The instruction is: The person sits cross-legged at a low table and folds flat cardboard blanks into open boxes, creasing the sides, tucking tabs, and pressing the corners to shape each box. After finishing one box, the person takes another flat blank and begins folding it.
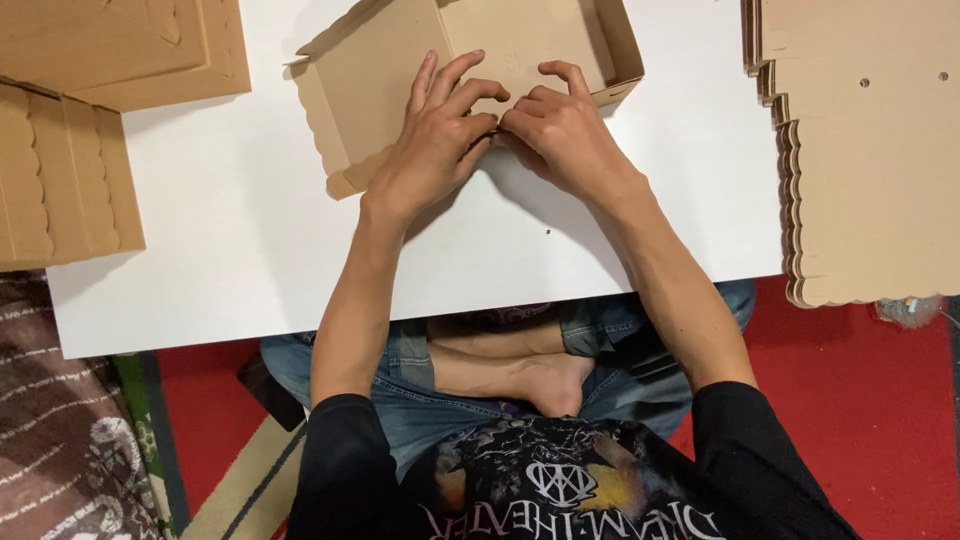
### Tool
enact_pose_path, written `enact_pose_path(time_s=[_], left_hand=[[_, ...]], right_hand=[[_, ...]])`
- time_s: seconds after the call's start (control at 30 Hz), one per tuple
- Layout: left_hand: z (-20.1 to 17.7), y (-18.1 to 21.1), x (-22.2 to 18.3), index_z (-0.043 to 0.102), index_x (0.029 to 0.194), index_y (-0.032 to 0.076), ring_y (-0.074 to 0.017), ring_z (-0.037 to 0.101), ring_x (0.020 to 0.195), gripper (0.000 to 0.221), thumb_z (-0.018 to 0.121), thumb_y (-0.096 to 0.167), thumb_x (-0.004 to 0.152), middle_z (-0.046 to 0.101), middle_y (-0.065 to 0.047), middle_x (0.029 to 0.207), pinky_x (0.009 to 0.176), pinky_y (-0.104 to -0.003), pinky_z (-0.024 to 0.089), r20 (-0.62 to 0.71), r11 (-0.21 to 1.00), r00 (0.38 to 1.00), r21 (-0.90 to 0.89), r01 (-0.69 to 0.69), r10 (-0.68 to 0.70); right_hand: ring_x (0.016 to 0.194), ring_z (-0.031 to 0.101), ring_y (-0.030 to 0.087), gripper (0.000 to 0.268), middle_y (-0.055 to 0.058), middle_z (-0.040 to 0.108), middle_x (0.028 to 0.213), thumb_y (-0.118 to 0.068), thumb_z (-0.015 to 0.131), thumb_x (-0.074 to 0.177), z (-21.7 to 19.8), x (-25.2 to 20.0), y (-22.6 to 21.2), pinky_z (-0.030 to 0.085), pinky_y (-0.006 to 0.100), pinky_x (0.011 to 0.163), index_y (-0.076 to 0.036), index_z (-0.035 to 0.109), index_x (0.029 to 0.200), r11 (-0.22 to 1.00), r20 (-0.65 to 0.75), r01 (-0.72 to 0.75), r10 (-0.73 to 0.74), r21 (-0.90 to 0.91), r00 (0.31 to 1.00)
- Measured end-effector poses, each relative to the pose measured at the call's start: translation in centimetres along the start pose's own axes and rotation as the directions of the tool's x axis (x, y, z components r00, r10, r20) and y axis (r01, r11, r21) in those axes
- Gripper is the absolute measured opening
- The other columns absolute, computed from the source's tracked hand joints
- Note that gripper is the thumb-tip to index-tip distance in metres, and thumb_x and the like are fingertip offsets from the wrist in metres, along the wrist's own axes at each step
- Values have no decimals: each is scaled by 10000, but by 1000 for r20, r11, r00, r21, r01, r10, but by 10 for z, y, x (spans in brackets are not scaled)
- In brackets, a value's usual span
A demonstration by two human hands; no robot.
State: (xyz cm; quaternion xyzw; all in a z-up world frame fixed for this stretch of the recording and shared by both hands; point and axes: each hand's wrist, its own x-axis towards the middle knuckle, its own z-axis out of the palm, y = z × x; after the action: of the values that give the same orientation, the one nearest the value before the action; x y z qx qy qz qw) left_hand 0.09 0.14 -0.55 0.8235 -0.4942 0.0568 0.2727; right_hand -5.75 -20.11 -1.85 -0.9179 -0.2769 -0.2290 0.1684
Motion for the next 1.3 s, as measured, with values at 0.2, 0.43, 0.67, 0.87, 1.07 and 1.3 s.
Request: enact_pose_path(time_s=[0.2, 0.43, 0.67, 0.87, 1.07, 1.3], left_hand=[[-3, -1, 0, 767, 917, 60, -276, 313, 1462, 119, 688, 124, 980, 630, -16, 1276, 1248, -573, 69, 24, 999, 999, -29, 25, -25], [0, 1, 2, 769, 897, 73, -267, 368, 1436, 37, 759, 103, 917, 630, -40, 1245, 1245, -558, 105, -32, 999, 999, -39, 25, -26], [-7, -1, 2, 776, 920, 98, -275, 336, 1443, 25, 785, 120, 911, 624, 11, 1272, 1249, -550, 115, -33, 999, 999, -51, 18, -20], [-2, -4, 2, 736, 849, 80, -279, 360, 1443, 75, 782, 106, 902, 637, -5, 1232, 1247, -564, 112, -49, 999, 999, -44, -8, 6], [-8, 0, 2, 769, 939, 93, -269, 356, 1443, 41, 754, 129, 949, 644, 26, 1247, 1249, -556, 96, -27, 999, 1000, -36, 3, -4], [3, -5, 0, 674, 842, 77, -260, 402, 1432, 164, 832, 43, 813, 632, -11, 1181, 1260, -557, 118, -45, 1000, 999, 27, -1, 3]], right_hand=[[768, 635, 169, 99, 2, 702, 818, -23, 801, 893, -2, 1, -1, 387, 453, 1128, -70, 724, 934, 999, 6, 0, 0, -38, 1000], [783, 596, 183, 148, 10, 691, 821, -10, 837, 839, -11, -1, 0, 372, 454, 1147, -62, 719, 911, 998, 28, -55, 54, 5, 998], [829, 642, 186, 269, 14, 727, 873, 66, 795, 758, -8, -2, 1, 362, 448, 1161, -51, 734, 993, 999, 31, -44, 45, -9, 999], [778, 599, 183, 117, 17, 672, 797, -31, 812, 904, -7, 0, -2, 375, 448, 1131, -55, 698, 898, 999, 7, -35, 35, 27, 999], [785, 609, 194, 149, 31, 663, 801, 23, 789, 848, -4, 0, -1, 390, 443, 1133, -51, 688, 928, 1000, 1, -10, 10, -22, 1000], [787, 614, 177, 149, 10, 679, 790, -51, 839, 876, -6, 0, -1, 373, 440, 1150, -71, 692, 893, 999, 34, -42, 42, 13, 999]])
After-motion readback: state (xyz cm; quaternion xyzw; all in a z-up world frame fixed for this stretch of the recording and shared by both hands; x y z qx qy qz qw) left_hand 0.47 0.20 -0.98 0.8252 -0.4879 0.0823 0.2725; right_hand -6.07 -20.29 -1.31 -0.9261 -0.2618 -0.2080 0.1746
